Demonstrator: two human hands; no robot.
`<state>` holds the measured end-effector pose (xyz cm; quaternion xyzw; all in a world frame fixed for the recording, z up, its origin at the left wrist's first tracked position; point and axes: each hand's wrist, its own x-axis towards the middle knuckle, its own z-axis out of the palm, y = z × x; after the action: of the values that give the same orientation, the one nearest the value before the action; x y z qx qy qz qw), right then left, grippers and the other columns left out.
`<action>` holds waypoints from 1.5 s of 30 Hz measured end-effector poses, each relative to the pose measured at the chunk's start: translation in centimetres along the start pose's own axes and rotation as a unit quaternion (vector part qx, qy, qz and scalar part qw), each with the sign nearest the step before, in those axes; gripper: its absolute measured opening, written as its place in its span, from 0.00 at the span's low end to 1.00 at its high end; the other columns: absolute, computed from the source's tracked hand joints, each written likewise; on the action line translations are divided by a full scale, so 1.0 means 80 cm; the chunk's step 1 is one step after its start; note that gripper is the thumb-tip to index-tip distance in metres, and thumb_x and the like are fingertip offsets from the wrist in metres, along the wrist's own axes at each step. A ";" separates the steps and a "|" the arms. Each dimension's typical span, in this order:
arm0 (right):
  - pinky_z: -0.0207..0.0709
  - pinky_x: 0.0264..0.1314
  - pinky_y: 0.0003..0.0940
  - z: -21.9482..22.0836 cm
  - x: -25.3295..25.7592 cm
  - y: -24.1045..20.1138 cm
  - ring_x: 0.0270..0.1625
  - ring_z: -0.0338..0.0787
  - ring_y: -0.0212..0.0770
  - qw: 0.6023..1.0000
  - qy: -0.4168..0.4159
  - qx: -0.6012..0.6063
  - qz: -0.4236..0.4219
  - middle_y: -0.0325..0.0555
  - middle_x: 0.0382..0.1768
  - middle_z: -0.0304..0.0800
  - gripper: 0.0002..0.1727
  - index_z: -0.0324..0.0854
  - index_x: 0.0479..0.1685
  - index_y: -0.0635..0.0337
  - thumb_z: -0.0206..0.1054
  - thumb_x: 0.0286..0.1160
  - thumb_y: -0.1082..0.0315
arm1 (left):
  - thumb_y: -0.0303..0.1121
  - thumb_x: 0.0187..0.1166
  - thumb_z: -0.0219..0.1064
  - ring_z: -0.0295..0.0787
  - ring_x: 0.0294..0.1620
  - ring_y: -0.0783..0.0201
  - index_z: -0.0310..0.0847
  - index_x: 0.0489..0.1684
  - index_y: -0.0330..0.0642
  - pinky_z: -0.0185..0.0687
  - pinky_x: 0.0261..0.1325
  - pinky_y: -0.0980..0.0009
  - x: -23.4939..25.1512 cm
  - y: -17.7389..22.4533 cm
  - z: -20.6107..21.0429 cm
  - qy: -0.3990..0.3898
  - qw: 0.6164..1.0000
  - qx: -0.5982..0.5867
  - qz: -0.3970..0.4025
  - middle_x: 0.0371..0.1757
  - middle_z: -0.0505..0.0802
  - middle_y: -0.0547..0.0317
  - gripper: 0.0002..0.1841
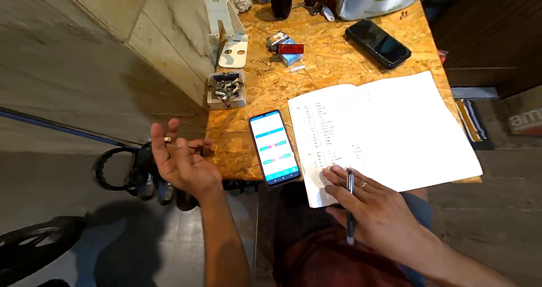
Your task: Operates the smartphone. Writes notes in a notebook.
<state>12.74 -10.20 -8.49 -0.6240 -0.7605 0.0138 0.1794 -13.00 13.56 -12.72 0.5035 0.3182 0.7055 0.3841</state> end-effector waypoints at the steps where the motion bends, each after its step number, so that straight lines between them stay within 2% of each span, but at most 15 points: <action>1: 0.75 0.82 0.41 0.003 -0.006 0.009 0.77 0.85 0.46 1.000 -0.001 -0.002 -0.017 0.47 0.71 0.89 0.19 0.87 0.56 0.55 0.57 0.89 0.52 | 0.24 0.89 0.40 0.91 0.36 0.64 0.58 0.84 0.37 0.91 0.38 0.69 0.000 0.000 0.000 0.002 1.000 0.003 0.000 0.71 0.85 0.57 0.24; 6: 0.76 0.81 0.39 0.011 -0.011 0.034 0.75 0.86 0.45 0.997 0.026 0.025 -0.069 0.48 0.68 0.91 0.16 0.86 0.63 0.55 0.54 0.92 0.62 | 0.25 0.89 0.41 0.91 0.37 0.64 0.56 0.85 0.36 0.91 0.38 0.68 -0.001 0.000 0.003 0.010 1.000 0.024 -0.001 0.71 0.84 0.57 0.24; 9: 0.82 0.74 0.36 0.013 -0.005 0.041 0.69 0.91 0.44 0.993 0.076 0.055 -0.069 0.48 0.61 0.95 0.14 0.86 0.57 0.58 0.54 0.90 0.67 | 0.24 0.89 0.42 0.91 0.36 0.65 0.57 0.84 0.37 0.92 0.39 0.68 0.000 0.000 0.003 0.007 0.999 0.034 -0.005 0.69 0.85 0.58 0.24; 14: 0.88 0.56 0.30 0.018 0.001 0.046 0.57 0.96 0.40 0.984 0.142 0.101 -0.041 0.47 0.48 0.98 0.14 0.87 0.52 0.60 0.56 0.84 0.65 | 0.25 0.90 0.42 0.91 0.36 0.65 0.57 0.85 0.38 0.91 0.38 0.69 -0.002 -0.001 0.005 0.009 0.999 0.048 -0.013 0.69 0.86 0.58 0.24; 17: 0.87 0.47 0.31 0.015 0.004 0.048 0.49 0.96 0.39 0.986 0.126 0.104 -0.032 0.47 0.50 0.97 0.17 0.83 0.59 0.61 0.60 0.76 0.65 | 0.25 0.90 0.43 0.92 0.35 0.65 0.57 0.84 0.39 0.92 0.37 0.69 -0.001 0.000 0.007 0.013 0.998 0.053 -0.014 0.69 0.86 0.58 0.23; 18: 0.86 0.48 0.31 0.014 0.003 0.048 0.51 0.95 0.40 0.988 0.115 0.100 -0.032 0.48 0.53 0.96 0.20 0.83 0.63 0.61 0.61 0.75 0.64 | 0.25 0.90 0.43 0.92 0.35 0.65 0.57 0.84 0.38 0.92 0.38 0.69 -0.001 0.000 0.007 0.013 0.998 0.055 -0.014 0.68 0.86 0.58 0.23; 20: 0.87 0.61 0.35 0.014 0.001 0.047 0.64 0.93 0.43 0.992 0.091 0.084 -0.035 0.49 0.61 0.94 0.24 0.83 0.67 0.59 0.62 0.76 0.57 | 0.25 0.90 0.43 0.91 0.36 0.65 0.56 0.85 0.38 0.92 0.39 0.69 -0.001 -0.002 0.006 0.013 0.998 0.059 -0.014 0.68 0.86 0.58 0.23; 22: 0.85 0.69 0.36 0.021 -0.003 0.045 0.71 0.90 0.45 0.993 0.084 0.064 -0.043 0.49 0.64 0.93 0.21 0.85 0.64 0.55 0.62 0.82 0.53 | 0.26 0.90 0.44 0.91 0.35 0.65 0.56 0.85 0.37 0.92 0.39 0.68 -0.001 -0.003 0.005 0.016 0.998 0.060 -0.013 0.69 0.86 0.57 0.24; 26: 0.86 0.66 0.33 0.023 -0.002 0.050 0.67 0.92 0.43 0.983 0.130 0.120 -0.037 0.48 0.58 0.96 0.12 0.88 0.52 0.56 0.59 0.85 0.65 | 0.25 0.90 0.44 0.91 0.35 0.65 0.57 0.84 0.37 0.92 0.39 0.68 -0.001 -0.001 0.006 0.010 0.997 0.070 -0.017 0.68 0.86 0.58 0.23; 29: 0.88 0.51 0.27 0.000 -0.002 0.064 0.50 0.95 0.33 0.945 0.211 0.248 0.018 0.49 0.52 0.97 0.12 0.89 0.53 0.63 0.63 0.84 0.67 | 0.26 0.90 0.44 0.91 0.36 0.65 0.56 0.85 0.37 0.92 0.39 0.68 -0.001 -0.003 0.003 -0.005 0.998 0.064 -0.014 0.68 0.87 0.60 0.24; 30: 0.89 0.51 0.25 -0.013 -0.006 0.074 0.48 0.94 0.30 0.929 0.249 0.269 0.042 0.47 0.49 0.97 0.10 0.89 0.52 0.64 0.67 0.82 0.68 | 0.26 0.90 0.45 0.91 0.36 0.65 0.56 0.85 0.36 0.91 0.38 0.68 -0.001 -0.003 0.004 -0.004 0.998 0.061 -0.012 0.67 0.87 0.60 0.24; 35: 0.82 0.41 0.16 -0.053 -0.059 0.149 0.37 0.87 0.17 0.878 0.405 0.176 0.186 0.29 0.33 0.90 0.06 0.84 0.36 0.62 0.73 0.74 0.68 | 0.30 0.91 0.46 0.91 0.39 0.65 0.58 0.84 0.35 0.91 0.44 0.67 0.002 -0.015 -0.010 -0.011 0.997 0.074 -0.029 0.67 0.87 0.58 0.23; 40: 0.83 0.40 0.17 -0.037 -0.131 0.187 0.35 0.87 0.20 0.884 0.353 0.081 0.297 0.42 0.34 0.91 0.12 0.84 0.41 0.71 0.71 0.76 0.67 | 0.24 0.89 0.45 0.91 0.39 0.62 0.65 0.78 0.38 0.92 0.43 0.64 0.000 -0.016 -0.014 -0.014 0.995 0.074 -0.058 0.61 0.89 0.57 0.21; 43: 0.84 0.36 0.18 -0.031 -0.148 0.186 0.32 0.87 0.20 0.878 0.322 0.094 0.340 0.40 0.34 0.91 0.18 0.84 0.53 0.72 0.71 0.76 0.63 | 0.33 0.93 0.41 0.94 0.34 0.64 0.74 0.66 0.47 0.94 0.43 0.67 -0.008 -0.007 -0.003 0.017 0.995 0.062 -0.082 0.40 0.94 0.67 0.16; 45: 0.84 0.37 0.17 -0.028 -0.151 0.188 0.33 0.87 0.20 0.874 0.332 0.110 0.337 0.40 0.34 0.91 0.20 0.84 0.56 0.74 0.72 0.74 0.64 | 0.31 0.92 0.38 0.92 0.33 0.65 0.75 0.61 0.45 0.92 0.46 0.67 -0.010 0.007 0.014 0.023 0.994 0.065 -0.088 0.33 0.91 0.69 0.18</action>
<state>29.47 -18.86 -13.15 -0.7865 -0.3933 -0.0509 0.4734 -11.88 12.64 -12.28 0.4809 0.4150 0.6581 0.4042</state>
